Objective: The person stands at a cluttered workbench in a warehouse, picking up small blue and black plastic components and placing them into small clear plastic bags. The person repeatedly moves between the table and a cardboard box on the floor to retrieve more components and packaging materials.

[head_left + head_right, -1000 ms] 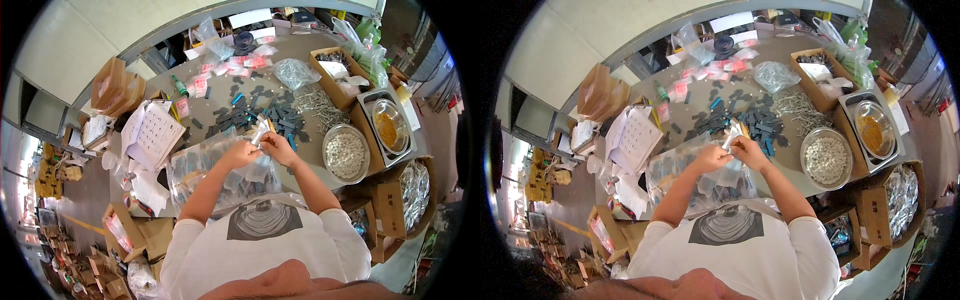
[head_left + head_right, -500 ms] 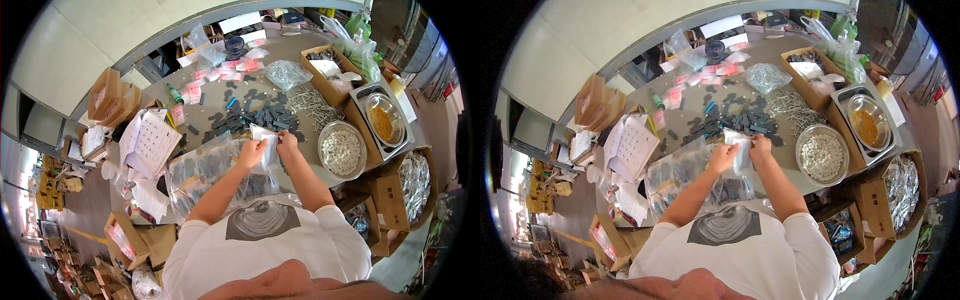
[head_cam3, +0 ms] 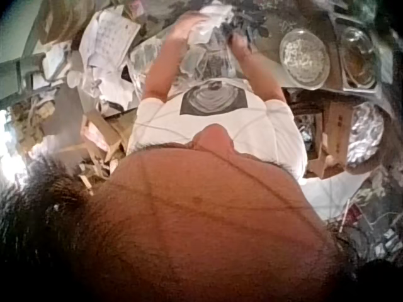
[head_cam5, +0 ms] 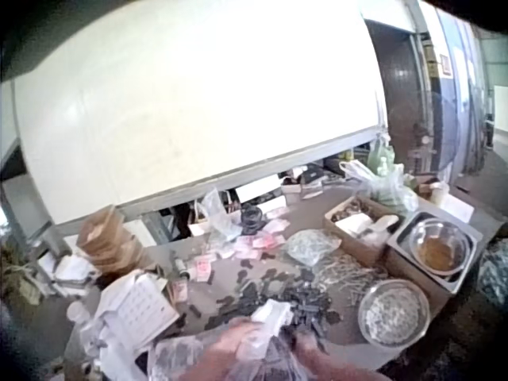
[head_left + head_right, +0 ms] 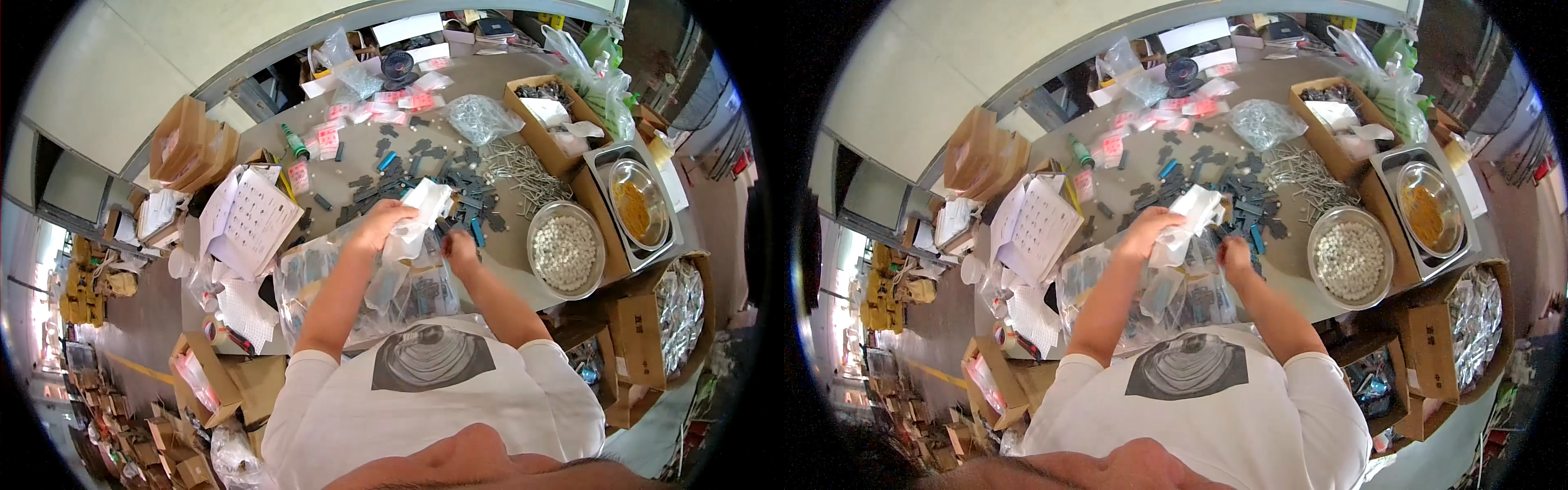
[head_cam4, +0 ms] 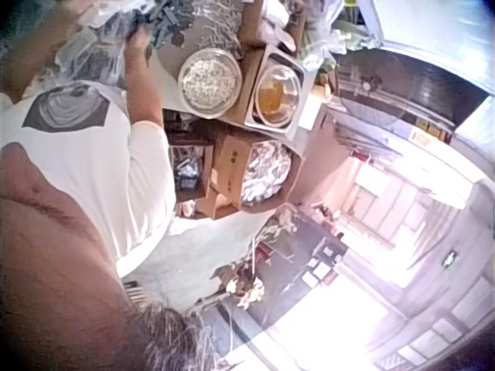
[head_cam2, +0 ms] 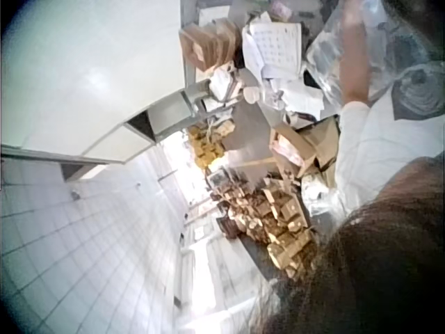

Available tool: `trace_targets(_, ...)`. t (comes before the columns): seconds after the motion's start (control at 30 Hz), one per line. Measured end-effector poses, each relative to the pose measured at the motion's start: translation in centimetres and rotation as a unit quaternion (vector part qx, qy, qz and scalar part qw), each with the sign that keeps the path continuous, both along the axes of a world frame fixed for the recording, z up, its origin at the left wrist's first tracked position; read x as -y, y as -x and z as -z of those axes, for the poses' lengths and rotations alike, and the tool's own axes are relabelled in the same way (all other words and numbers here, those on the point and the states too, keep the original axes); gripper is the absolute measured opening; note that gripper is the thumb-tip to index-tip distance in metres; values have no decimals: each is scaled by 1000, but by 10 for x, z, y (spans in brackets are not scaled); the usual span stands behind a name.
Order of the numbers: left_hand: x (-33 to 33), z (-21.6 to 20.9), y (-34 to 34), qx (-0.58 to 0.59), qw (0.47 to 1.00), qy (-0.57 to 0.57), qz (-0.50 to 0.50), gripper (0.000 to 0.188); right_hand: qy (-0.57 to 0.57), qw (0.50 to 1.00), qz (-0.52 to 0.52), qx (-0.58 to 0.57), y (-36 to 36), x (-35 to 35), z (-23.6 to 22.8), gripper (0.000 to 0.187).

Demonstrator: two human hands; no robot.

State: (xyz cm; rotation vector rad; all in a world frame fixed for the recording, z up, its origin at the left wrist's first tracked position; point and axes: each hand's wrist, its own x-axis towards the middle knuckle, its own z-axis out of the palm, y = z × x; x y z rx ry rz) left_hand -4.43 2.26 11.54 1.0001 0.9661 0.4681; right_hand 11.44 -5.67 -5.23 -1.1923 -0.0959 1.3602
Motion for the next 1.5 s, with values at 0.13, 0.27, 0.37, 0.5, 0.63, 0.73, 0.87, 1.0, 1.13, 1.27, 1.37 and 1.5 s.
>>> trace_targets(0.13, -8, 3, 11, 30, 998, -46, 19, 26, -213, 792, -258, 510, 44, 17, -52, 24)
trace_targets(0.27, -2, -2, 6, -14, 994, -100, 44, 25, -330, 553, -365, 672, 76, 5, -41, 41)
trace_targets(0.37, 5, -1, 9, 35, 976, -209, 41, 24, -350, 570, -405, 623, 81, -19, -5, 42)
trace_targets(0.5, 13, -13, 14, 58, 978, -199, 6, 19, -342, 591, -459, 569, 79, -32, 7, 44)
trace_targets(0.63, 0, 11, 48, -82, 912, -391, 91, 7, -208, 628, -521, 539, 65, -11, -66, 35)
trace_targets(0.73, 3, 21, 62, -221, 852, -471, 61, 23, -156, 741, -513, 404, 41, -5, -52, 16)
trace_targets(0.87, 15, 13, 64, -362, 795, -470, 124, 38, -181, 876, -418, 156, 7, 12, -66, 6)
trace_targets(1.0, 33, -11, 42, -271, 835, -428, 216, 45, -207, 903, -350, 137, -10, 14, -78, 11)
trace_targets(1.13, 35, 10, 24, -234, 829, -436, 260, 41, -255, 868, -328, 273, -17, 15, -93, 20)
trace_targets(1.27, 36, 20, 7, -199, 784, -509, 295, 34, -201, 787, -376, 446, -26, 15, -128, 17)
trace_targets(1.37, 43, 18, -6, -207, 769, -541, 270, 32, -231, 803, -315, 450, -23, 14, -119, 19)
trace_targets(1.5, 43, 53, -18, -261, 746, -586, 180, 29, -142, 890, -198, 385, -13, 10, -97, 17)
